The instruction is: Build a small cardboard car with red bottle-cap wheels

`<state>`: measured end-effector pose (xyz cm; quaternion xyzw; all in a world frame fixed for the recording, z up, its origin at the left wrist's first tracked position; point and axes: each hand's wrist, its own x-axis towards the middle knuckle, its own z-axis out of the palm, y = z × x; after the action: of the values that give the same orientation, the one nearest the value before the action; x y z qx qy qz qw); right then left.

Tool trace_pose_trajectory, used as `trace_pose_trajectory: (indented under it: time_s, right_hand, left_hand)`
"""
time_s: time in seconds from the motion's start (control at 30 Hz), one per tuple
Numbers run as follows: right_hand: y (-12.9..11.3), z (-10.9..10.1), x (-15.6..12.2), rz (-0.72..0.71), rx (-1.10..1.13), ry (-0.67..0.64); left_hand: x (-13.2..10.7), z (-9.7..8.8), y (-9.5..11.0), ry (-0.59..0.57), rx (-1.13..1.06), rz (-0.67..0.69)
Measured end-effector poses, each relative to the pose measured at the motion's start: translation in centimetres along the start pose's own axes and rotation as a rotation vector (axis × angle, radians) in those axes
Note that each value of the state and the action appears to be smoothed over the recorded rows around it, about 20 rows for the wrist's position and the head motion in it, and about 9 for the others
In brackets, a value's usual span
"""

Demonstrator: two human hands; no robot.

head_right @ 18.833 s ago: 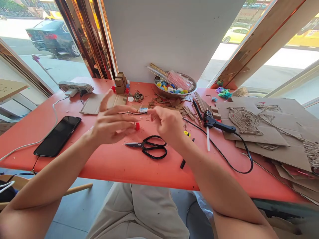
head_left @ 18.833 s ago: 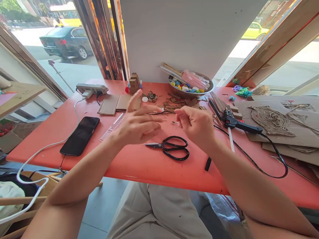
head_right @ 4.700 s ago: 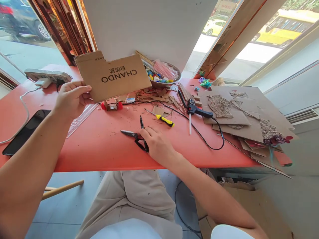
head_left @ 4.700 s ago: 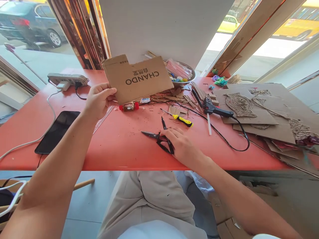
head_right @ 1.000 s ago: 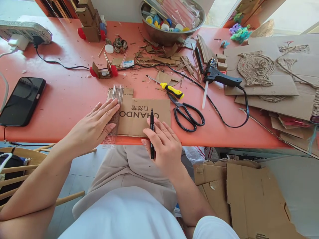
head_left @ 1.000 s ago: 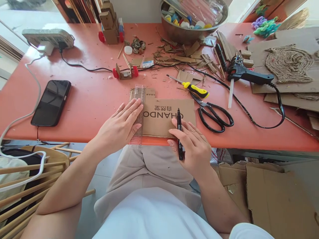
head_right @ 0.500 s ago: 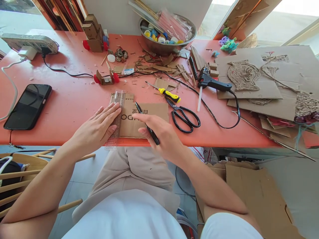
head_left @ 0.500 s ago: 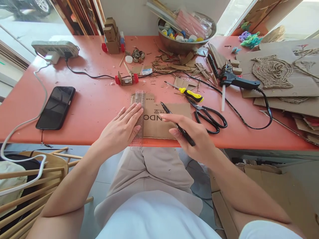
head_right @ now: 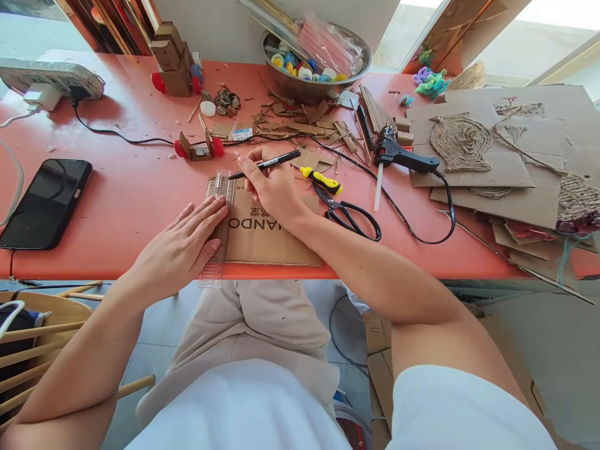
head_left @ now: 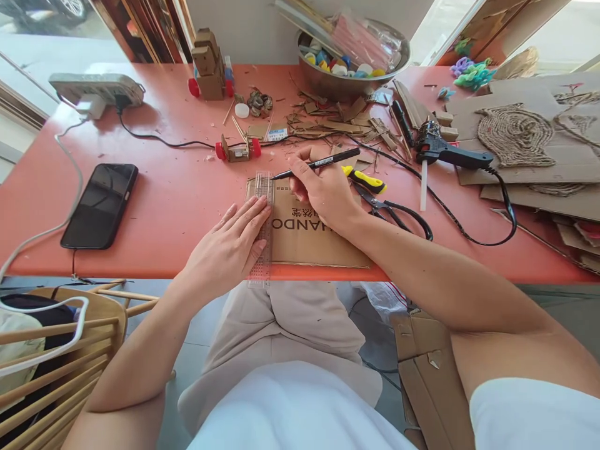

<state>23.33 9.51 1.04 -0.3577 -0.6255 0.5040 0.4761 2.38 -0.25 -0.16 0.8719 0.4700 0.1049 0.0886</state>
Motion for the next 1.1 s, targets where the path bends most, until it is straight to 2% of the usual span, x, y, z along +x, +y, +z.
trace_pose_trajectory:
  time_s: [0.27, 0.37, 0.77, 1.1]
  right_hand:
    - [-1.3, 0.3, -2.7, -0.029, -0.217, -0.131]
    - [-1.3, 0.5, -2.9, -0.019, -0.251, -0.159]
    - [-1.3, 0.8, -2.8, -0.137, -0.308, -0.199]
    - [-1.0, 0.7, -2.8, -0.131, -0.306, -0.213]
  left_hand:
    - [0.0, 0.0, 0.1, 0.009, 0.001, 0.009]
    - [-0.1, 0.0, 0.0, 0.013, -0.006, 0.007]
    - [0.0, -0.3, 0.3, -0.012, -0.012, -0.019]
    - [0.0, -0.3, 0.4, -0.002, -0.029, -0.03]
